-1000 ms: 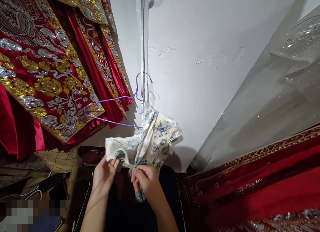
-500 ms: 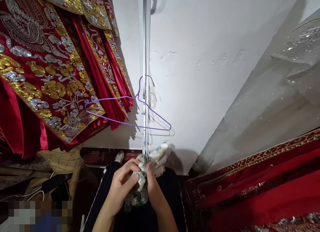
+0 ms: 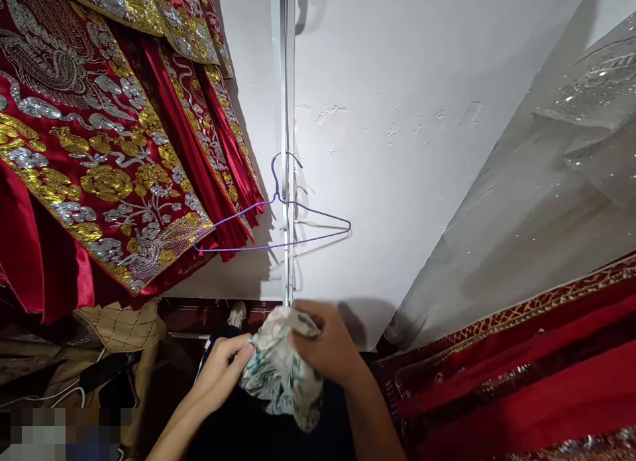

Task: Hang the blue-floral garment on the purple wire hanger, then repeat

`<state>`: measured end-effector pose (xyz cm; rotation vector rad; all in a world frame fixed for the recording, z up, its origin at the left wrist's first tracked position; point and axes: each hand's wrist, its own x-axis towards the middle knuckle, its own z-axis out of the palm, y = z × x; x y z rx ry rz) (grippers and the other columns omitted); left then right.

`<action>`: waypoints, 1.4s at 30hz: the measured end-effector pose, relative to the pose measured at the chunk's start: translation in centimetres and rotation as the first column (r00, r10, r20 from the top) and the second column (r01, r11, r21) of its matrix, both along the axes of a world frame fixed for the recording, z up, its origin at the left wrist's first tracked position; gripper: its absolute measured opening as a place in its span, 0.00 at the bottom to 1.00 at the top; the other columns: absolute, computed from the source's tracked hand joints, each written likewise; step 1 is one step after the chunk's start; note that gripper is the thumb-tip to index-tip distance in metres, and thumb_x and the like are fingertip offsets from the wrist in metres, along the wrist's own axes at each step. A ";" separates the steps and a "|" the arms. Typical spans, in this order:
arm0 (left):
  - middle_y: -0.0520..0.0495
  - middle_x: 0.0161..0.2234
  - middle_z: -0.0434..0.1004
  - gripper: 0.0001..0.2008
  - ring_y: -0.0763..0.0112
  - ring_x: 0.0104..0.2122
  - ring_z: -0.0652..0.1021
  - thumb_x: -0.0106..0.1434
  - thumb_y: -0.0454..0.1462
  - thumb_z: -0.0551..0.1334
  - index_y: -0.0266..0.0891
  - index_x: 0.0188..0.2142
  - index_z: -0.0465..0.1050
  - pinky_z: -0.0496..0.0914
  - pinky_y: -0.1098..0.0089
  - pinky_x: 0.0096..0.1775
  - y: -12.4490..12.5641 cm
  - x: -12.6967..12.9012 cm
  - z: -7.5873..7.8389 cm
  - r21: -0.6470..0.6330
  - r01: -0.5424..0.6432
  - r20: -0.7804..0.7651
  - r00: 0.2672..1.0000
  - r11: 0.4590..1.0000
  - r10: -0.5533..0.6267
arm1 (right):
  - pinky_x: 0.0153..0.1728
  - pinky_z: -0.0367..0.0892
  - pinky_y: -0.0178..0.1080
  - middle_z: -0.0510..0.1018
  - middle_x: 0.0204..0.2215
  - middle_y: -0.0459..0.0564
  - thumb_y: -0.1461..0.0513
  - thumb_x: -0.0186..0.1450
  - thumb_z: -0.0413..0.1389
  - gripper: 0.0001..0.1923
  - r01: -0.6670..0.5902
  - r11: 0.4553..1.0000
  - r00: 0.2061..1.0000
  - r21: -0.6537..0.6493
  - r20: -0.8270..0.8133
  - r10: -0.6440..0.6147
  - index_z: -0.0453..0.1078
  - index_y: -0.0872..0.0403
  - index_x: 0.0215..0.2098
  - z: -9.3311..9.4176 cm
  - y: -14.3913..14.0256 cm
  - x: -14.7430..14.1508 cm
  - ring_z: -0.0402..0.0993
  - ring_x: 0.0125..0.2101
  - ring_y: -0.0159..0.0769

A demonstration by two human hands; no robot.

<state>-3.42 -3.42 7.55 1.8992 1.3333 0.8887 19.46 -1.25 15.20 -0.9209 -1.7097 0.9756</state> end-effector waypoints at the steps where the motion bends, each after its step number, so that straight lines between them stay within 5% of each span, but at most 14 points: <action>1: 0.53 0.22 0.58 0.27 0.73 0.26 0.61 0.72 0.51 0.50 0.37 0.23 0.64 0.55 0.71 0.30 0.0 -0.6 0.0 0.006 -0.010 -0.021 1.000 1.000 0.010 | 0.25 0.59 0.33 0.69 0.24 0.43 0.68 0.52 0.57 0.04 0.078 0.995 0.997 0.064 -0.007 -0.078 0.70 0.53 0.25 0.9 1.0 0.1 0.62 0.24 0.31; 3: 0.53 0.23 0.60 0.25 0.73 0.26 0.62 0.71 0.51 0.53 0.37 0.25 0.66 0.54 0.71 0.30 0.0 -1.8 0.4 0.024 -0.038 -0.058 0.998 0.999 0.039 | 0.29 0.63 0.34 0.75 0.31 0.45 0.68 0.53 0.58 0.16 0.242 0.961 0.970 0.135 -0.060 -0.236 0.75 0.52 0.40 1.9 3.6 -0.3 0.66 0.27 0.33; 6: 0.52 0.26 0.67 0.22 0.70 0.28 0.67 0.70 0.51 0.54 0.37 0.30 0.71 0.57 0.72 0.31 0.2 -3.3 1.4 0.001 -0.077 -0.129 0.989 0.997 0.077 | 0.34 0.67 0.36 0.77 0.34 0.47 0.63 0.59 0.56 0.29 0.325 0.941 0.938 0.089 -0.154 -0.309 0.69 0.52 0.59 1.5 8.7 -1.5 0.69 0.29 0.35; 11: 0.53 0.23 0.65 0.23 0.70 0.25 0.67 0.72 0.51 0.50 0.39 0.30 0.70 0.56 0.71 0.30 0.6 -5.0 1.5 -0.060 -0.054 -0.277 0.960 0.997 0.035 | 0.43 0.66 0.38 0.78 0.40 0.49 0.60 0.63 0.52 0.18 0.214 0.973 0.976 0.090 0.019 -0.217 0.73 0.51 0.51 -1.9 14.3 -1.5 0.72 0.39 0.39; 17: 0.44 0.33 0.77 0.16 0.59 0.35 0.77 0.69 0.45 0.53 0.40 0.31 0.72 0.65 0.66 0.37 3.2 -7.3 1.1 -0.136 -0.111 -0.527 0.850 0.985 0.023 | 0.30 0.58 0.34 0.72 0.26 0.42 0.64 0.60 0.54 0.07 0.217 0.970 0.969 0.106 0.094 -0.227 0.72 0.51 0.36 -2.9 11.4 1.3 0.65 0.28 0.34; 21: 0.39 0.45 0.76 0.11 0.55 0.47 0.76 0.67 0.39 0.53 0.39 0.32 0.72 0.67 0.60 0.48 5.5 -7.1 4.5 0.150 -0.100 -0.434 0.887 0.984 0.156 | 0.29 0.57 0.33 0.71 0.27 0.43 0.64 0.61 0.52 0.06 0.207 0.970 0.972 0.123 0.088 -0.219 0.71 0.52 0.35 -1.5 9.4 2.7 0.64 0.28 0.33; 27: 0.45 0.41 0.76 0.12 0.62 0.41 0.75 0.69 0.42 0.55 0.41 0.30 0.67 0.67 0.65 0.44 6.0 -4.9 11.2 0.461 -0.188 -0.102 0.960 0.867 0.262 | 0.26 0.56 0.33 0.65 0.23 0.42 0.64 0.60 0.51 0.03 0.216 0.975 0.975 0.052 0.044 -0.219 0.66 0.52 0.29 -1.0 8.5 3.3 0.59 0.24 0.31; 30: 0.49 0.42 0.77 0.07 0.65 0.38 0.76 0.69 0.40 0.57 0.42 0.41 0.71 0.68 0.67 0.42 6.8 -3.8 12.8 0.458 -0.214 -0.061 0.961 0.863 0.270 | 0.27 0.60 0.34 0.69 0.24 0.43 0.64 0.59 0.51 0.05 0.117 0.992 0.991 0.045 0.051 -0.120 0.69 0.52 0.31 -1.1 7.7 2.4 0.62 0.25 0.33; 35: 0.48 0.47 0.80 0.17 0.65 0.43 0.80 0.69 0.39 0.56 0.43 0.56 0.70 0.71 0.67 0.47 9.3 -3.6 13.5 0.500 -0.183 -0.033 0.973 0.846 0.230 | 0.38 0.68 0.36 0.78 0.37 0.49 0.65 0.60 0.51 0.17 0.065 0.995 0.993 0.077 0.091 -0.072 0.76 0.52 0.44 -0.4 6.6 1.9 0.72 0.36 0.38; 38: 0.46 0.48 0.82 0.16 0.62 0.47 0.80 0.70 0.40 0.56 0.41 0.53 0.76 0.72 0.65 0.51 10.1 -4.3 13.4 0.486 -0.141 -0.046 0.981 0.862 0.186 | 0.37 0.69 0.36 0.79 0.41 0.49 0.66 0.58 0.53 0.34 0.254 0.961 0.959 0.108 0.100 -0.264 0.67 0.47 0.63 0.2 6.8 3.2 0.74 0.35 0.38; 42: 0.44 0.50 0.82 0.19 0.58 0.47 0.81 0.69 0.44 0.59 0.38 0.53 0.78 0.73 0.62 0.52 10.1 -5.3 13.6 0.458 -0.154 -0.033 0.981 0.876 0.189 | 0.34 0.71 0.38 0.78 0.39 0.52 0.63 0.52 0.63 0.53 0.594 0.782 0.801 0.188 -0.047 -0.597 0.47 0.53 0.73 1.1 8.3 5.9 0.74 0.33 0.41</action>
